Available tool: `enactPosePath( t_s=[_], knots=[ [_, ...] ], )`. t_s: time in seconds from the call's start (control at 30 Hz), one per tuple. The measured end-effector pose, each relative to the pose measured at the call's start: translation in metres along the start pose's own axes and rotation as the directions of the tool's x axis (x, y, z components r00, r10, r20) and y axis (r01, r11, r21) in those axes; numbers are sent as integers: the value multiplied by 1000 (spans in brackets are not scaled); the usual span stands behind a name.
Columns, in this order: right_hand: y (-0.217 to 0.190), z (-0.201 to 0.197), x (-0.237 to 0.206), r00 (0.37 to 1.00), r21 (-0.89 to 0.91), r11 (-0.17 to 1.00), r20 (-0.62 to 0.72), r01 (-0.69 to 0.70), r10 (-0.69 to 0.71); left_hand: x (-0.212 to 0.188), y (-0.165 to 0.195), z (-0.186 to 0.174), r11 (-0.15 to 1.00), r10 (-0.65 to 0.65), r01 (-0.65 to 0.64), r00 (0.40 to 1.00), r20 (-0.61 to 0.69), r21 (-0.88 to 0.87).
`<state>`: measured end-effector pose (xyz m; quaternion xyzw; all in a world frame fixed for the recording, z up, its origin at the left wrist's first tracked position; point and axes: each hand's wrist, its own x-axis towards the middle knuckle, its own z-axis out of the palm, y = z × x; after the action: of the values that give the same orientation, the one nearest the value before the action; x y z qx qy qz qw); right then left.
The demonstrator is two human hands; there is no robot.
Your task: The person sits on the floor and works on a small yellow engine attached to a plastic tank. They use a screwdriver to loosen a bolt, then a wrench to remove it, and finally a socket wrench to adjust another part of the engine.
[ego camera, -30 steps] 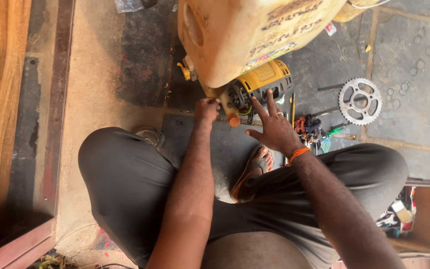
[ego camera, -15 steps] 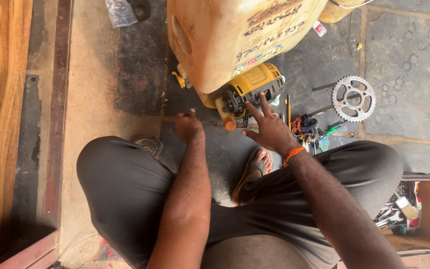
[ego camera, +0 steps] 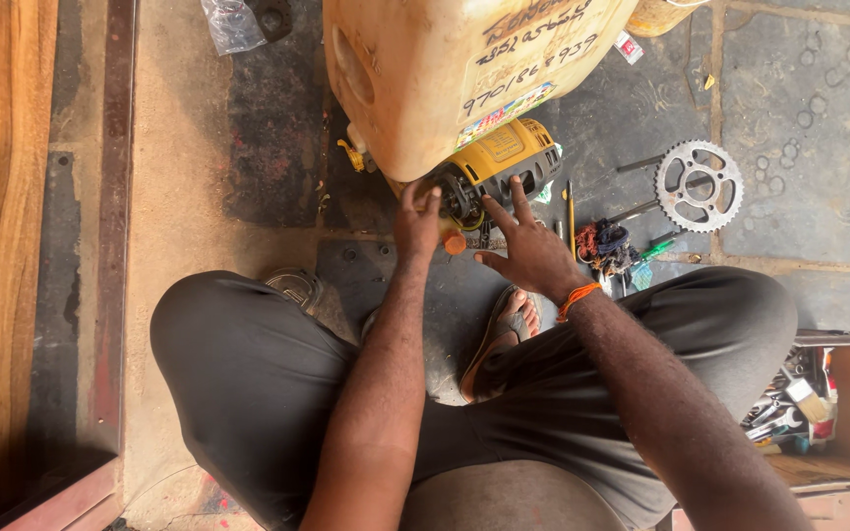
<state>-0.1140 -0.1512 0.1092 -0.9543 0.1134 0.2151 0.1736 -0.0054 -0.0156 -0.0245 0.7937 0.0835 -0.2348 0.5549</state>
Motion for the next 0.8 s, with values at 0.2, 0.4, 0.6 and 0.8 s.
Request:
enactPosePath(
  t_s=[0.2,0.4,0.6,0.8],
  knots=[
    [-1,-1,-1,1000,7,1000,-9,-2,2,3,2,4,982,169,-158,979,111,-101],
    [13,-3,1,1000,62,998,-15,-5,6,7,11,-20,958,-116,-1,912,-393,-285],
    [22,-15,4,999,103,994,-14,-49,50,56,110,-105,894,105,-353,765,-635,-277],
    [20,-44,-5,961,203,979,-269,1,54,125,212,-173,732,622,-662,746,-238,-161]
  ],
)
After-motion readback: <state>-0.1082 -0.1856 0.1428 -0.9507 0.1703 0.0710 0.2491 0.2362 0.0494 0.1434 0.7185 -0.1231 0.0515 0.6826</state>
